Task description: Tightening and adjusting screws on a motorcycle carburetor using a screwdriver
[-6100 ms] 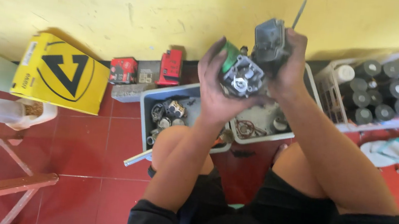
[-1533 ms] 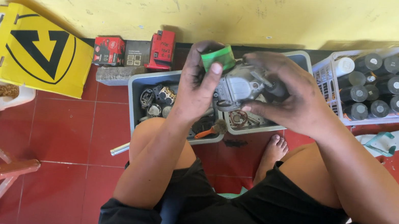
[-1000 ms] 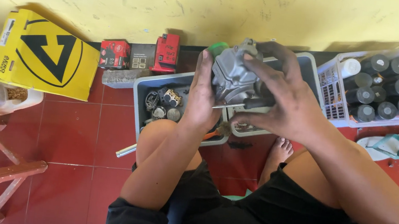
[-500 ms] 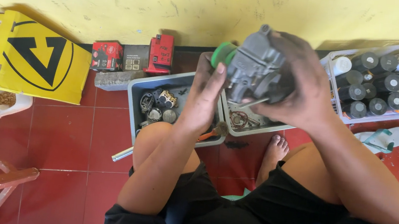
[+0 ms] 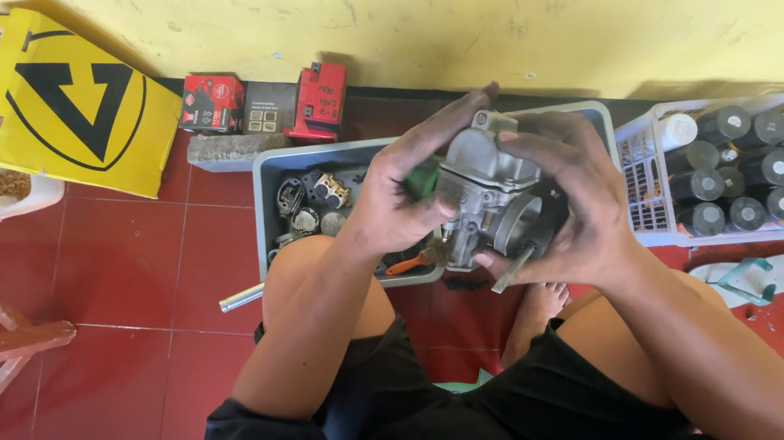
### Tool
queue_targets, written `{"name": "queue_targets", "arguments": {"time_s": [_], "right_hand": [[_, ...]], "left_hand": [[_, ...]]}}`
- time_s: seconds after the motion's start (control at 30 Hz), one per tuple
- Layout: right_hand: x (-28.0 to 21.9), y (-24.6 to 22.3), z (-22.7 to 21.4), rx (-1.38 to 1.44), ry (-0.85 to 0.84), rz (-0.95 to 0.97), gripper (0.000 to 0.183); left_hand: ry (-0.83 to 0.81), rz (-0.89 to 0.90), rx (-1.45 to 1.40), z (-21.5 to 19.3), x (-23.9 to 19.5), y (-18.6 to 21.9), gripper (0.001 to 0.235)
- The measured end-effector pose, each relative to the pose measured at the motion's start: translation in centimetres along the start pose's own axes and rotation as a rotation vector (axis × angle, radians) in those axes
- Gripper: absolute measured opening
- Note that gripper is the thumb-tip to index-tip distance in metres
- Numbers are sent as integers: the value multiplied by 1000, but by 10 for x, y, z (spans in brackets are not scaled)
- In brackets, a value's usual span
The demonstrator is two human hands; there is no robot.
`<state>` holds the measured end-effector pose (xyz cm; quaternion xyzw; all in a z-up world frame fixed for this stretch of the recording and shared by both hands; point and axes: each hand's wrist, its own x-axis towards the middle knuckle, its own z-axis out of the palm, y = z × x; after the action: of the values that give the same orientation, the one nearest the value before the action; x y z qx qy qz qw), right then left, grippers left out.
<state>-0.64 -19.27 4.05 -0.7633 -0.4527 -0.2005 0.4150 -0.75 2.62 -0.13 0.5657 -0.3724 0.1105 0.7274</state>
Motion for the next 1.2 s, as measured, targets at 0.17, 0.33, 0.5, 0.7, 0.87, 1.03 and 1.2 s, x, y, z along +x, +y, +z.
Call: {"name": "queue_targets", "arguments": {"time_s": [0.17,0.33,0.5,0.7,0.87,1.03,1.2], "right_hand": [[0,-5,-2,43,9,19,93],[-2,-10,-7,19,16,-56,85],[-4,-15,-8,-40,51,-143,84],[-2,-25,-10,-1,65,-103,107],[3,-25,-13,81,-3,-14,124],[-10,-12,4,49,18,-43,103],[-3,-17,5,-17,110,-130,70]], "left_hand": [[-8,-110,-23,4,3,15,73],[75,-87,6,17,2,19,59],[5,-49,-83,16,4,18,48],[47,-31,-164,18,-1,12,48],[199,-94,-377,22,-10,0,53],[163,-156,-752,13,-19,-17,48],[192,-254,-795,30,-21,2,51]]}}
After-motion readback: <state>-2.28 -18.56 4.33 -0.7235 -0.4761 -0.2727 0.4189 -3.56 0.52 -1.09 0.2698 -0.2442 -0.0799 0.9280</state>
